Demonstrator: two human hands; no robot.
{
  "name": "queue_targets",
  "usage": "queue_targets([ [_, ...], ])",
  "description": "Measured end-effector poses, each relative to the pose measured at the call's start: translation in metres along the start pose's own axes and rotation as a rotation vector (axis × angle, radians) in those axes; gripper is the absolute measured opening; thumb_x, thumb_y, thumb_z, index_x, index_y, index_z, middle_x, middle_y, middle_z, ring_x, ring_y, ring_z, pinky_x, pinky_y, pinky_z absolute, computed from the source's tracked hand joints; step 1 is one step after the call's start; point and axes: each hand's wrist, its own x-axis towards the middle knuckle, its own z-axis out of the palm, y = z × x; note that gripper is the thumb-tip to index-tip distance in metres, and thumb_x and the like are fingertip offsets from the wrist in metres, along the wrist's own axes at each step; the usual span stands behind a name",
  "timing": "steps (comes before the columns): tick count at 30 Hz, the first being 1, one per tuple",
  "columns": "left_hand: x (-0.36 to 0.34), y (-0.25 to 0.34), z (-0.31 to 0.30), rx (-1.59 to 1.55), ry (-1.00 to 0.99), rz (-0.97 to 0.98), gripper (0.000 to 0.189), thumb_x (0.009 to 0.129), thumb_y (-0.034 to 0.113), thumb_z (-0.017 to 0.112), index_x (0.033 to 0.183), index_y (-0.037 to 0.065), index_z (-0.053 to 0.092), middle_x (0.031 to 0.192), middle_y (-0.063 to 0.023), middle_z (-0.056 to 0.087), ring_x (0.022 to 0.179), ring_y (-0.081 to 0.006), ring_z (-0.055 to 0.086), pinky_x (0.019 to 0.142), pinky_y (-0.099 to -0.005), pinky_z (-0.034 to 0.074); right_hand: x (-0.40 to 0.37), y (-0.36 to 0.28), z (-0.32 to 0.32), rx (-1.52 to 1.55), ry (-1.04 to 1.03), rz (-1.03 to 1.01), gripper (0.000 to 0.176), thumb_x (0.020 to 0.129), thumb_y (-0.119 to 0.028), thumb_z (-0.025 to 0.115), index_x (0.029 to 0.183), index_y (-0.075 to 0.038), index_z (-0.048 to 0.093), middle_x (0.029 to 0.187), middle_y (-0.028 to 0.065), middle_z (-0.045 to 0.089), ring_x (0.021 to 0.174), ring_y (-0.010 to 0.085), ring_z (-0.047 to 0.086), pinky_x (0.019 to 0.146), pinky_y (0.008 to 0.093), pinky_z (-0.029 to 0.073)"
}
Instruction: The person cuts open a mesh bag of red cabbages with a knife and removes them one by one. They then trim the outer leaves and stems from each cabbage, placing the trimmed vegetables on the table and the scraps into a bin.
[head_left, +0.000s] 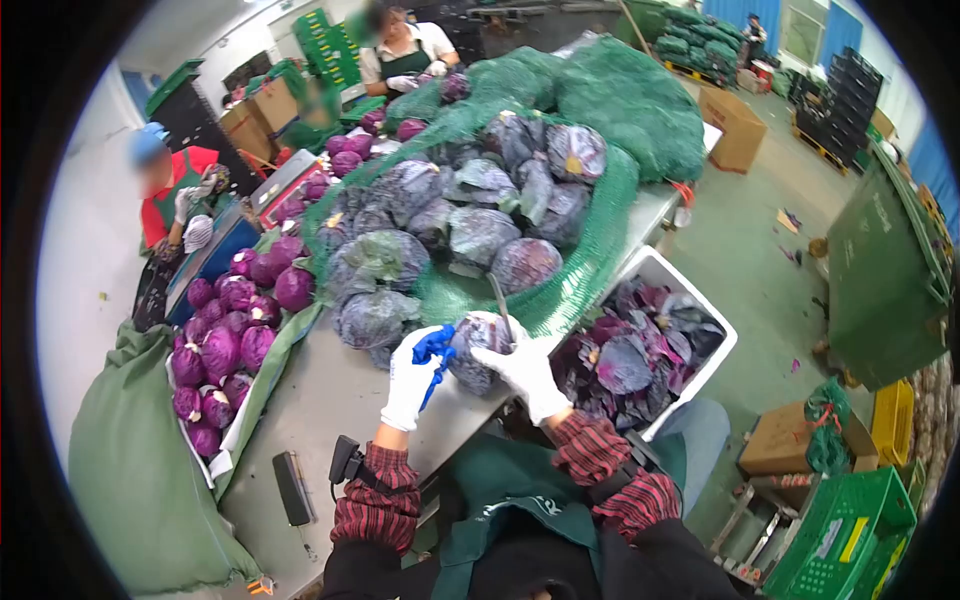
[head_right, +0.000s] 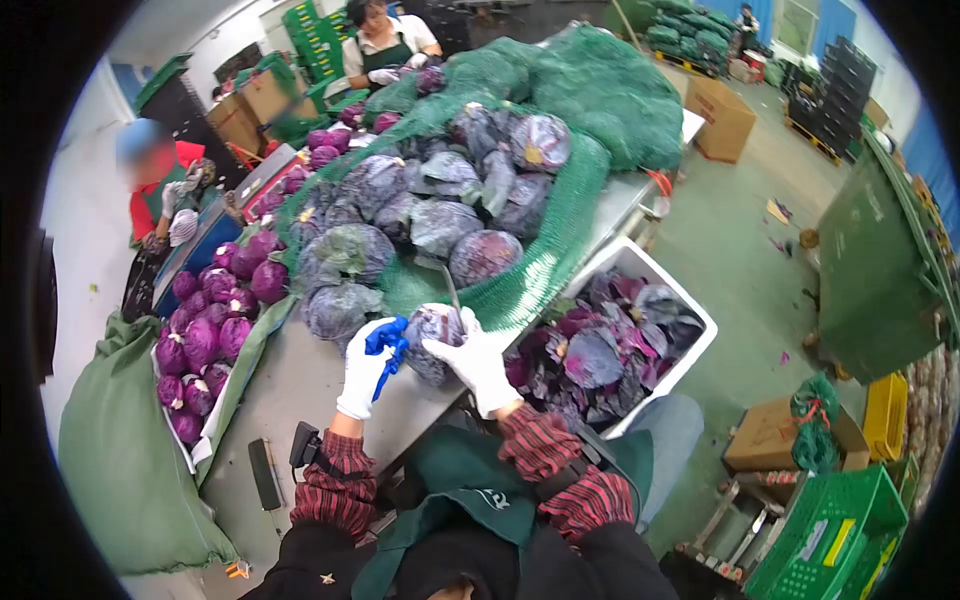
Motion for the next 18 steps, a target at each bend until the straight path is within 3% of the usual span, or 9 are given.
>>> queue_targets([
  [3, 0.014, 0.003, -0.012, 0.004, 0.046, 0.009, 0.043, 0.084, -0.002, 0.059, 0.127, 0.002, 0.055, 0.100, -0.0043, 0.063, 0.079, -0.0088, 0.056, 0.064, -0.0211, 0.046, 0.004, -0.023, -0.014, 0.064, -0.167, 0.006, 0.076, 0.073, -0.038, 0.076, 0.134, -0.004, 0.045, 0.116, 0.0177, 0.060, 0.106, 0.0285, 0.059, 0.093, 0.0353, 0.044],
  [6, 0.019, 0.011, 0.001, 0.003, -0.179, 0.047, 0.064, 0.084, 0.007, 0.063, 0.144, 0.006, 0.039, 0.128, -0.0078, 0.053, 0.105, -0.0133, 0.054, 0.087, -0.0267, 0.047, -0.004, -0.056, -0.024, 0.358, -0.306, -0.012, 0.063, 0.076, -0.012, 0.074, 0.133, -0.005, 0.047, 0.118, 0.0091, 0.061, 0.107, 0.0192, 0.057, 0.095, 0.0326, 0.044],
  [7, 0.025, -0.018, 0.004, 0.128, -0.209, 0.161, 0.065, 0.084, 0.013, 0.068, 0.143, 0.007, 0.041, 0.136, -0.0086, 0.049, 0.116, -0.0182, 0.052, 0.096, -0.0316, 0.045, -0.007, -0.065, -0.025, 0.438, -0.343, 0.002, 0.062, 0.076, -0.004, 0.072, 0.133, -0.006, 0.048, 0.119, 0.0071, 0.060, 0.108, 0.0172, 0.056, 0.096, 0.0324, 0.044],
  [8, 0.018, -0.010, 0.014, 0.553, -0.168, 0.281, 0.070, 0.081, 0.021, 0.072, 0.142, 0.006, 0.042, 0.139, -0.0098, 0.046, 0.121, -0.0226, 0.049, 0.104, -0.0355, 0.039, -0.007, -0.059, -0.024, 0.455, -0.336, 0.013, 0.060, 0.076, -0.003, 0.071, 0.132, -0.006, 0.049, 0.117, 0.0063, 0.061, 0.104, 0.0166, 0.057, 0.092, 0.0315, 0.046],
  [9, 0.016, -0.009, 0.019, 0.602, -0.135, 0.275, 0.072, 0.076, 0.027, 0.076, 0.139, 0.006, 0.046, 0.137, -0.0111, 0.048, 0.124, -0.0255, 0.047, 0.107, -0.0376, 0.035, -0.007, -0.052, -0.024, 0.468, -0.322, 0.030, 0.059, 0.077, -0.002, 0.071, 0.132, -0.005, 0.049, 0.115, 0.0055, 0.061, 0.101, 0.0160, 0.058, 0.088, 0.0305, 0.047],
  [11, 0.016, -0.002, 0.022, 0.462, -0.166, 0.262, 0.069, 0.073, 0.031, 0.076, 0.134, 0.009, 0.052, 0.134, -0.0128, 0.050, 0.120, -0.0281, 0.050, 0.104, -0.0393, 0.038, -0.007, -0.042, -0.028, 0.328, -0.188, 0.307, 0.057, 0.079, -0.004, 0.070, 0.131, -0.005, 0.050, 0.108, 0.0042, 0.061, 0.090, 0.0120, 0.059, 0.076, 0.0257, 0.050],
  [12, 0.016, 0.001, 0.021, 0.460, -0.151, 0.265, 0.069, 0.073, 0.031, 0.076, 0.134, 0.009, 0.052, 0.134, -0.0128, 0.050, 0.120, -0.0281, 0.050, 0.104, -0.0393, 0.038, -0.006, -0.038, -0.031, 0.333, -0.208, 0.291, 0.055, 0.079, -0.005, 0.071, 0.130, -0.005, 0.051, 0.101, 0.0020, 0.061, 0.082, 0.0085, 0.058, 0.068, 0.0222, 0.049],
  [15, 0.017, 0.010, 0.020, 0.663, -0.201, 0.291, 0.061, 0.072, 0.029, 0.076, 0.128, 0.012, 0.058, 0.128, -0.0145, 0.052, 0.115, -0.0323, 0.052, 0.101, -0.0410, 0.040, -0.005, -0.037, -0.030, 0.302, -0.211, 0.380, 0.053, 0.079, -0.005, 0.072, 0.128, -0.003, 0.053, 0.101, 0.0021, 0.062, 0.081, 0.0086, 0.059, 0.068, 0.0224, 0.049],
  [18, 0.015, 0.005, 0.012, 0.748, -0.158, 0.358, 0.053, 0.071, 0.026, 0.075, 0.122, 0.016, 0.063, 0.122, -0.0149, 0.054, 0.111, -0.0333, 0.053, 0.098, -0.0420, 0.043, -0.006, -0.043, -0.027, 0.362, -0.212, 0.281, 0.050, 0.076, -0.005, 0.074, 0.123, -0.002, 0.057, 0.102, 0.0027, 0.063, 0.083, 0.0093, 0.060, 0.069, 0.0227, 0.049],
])
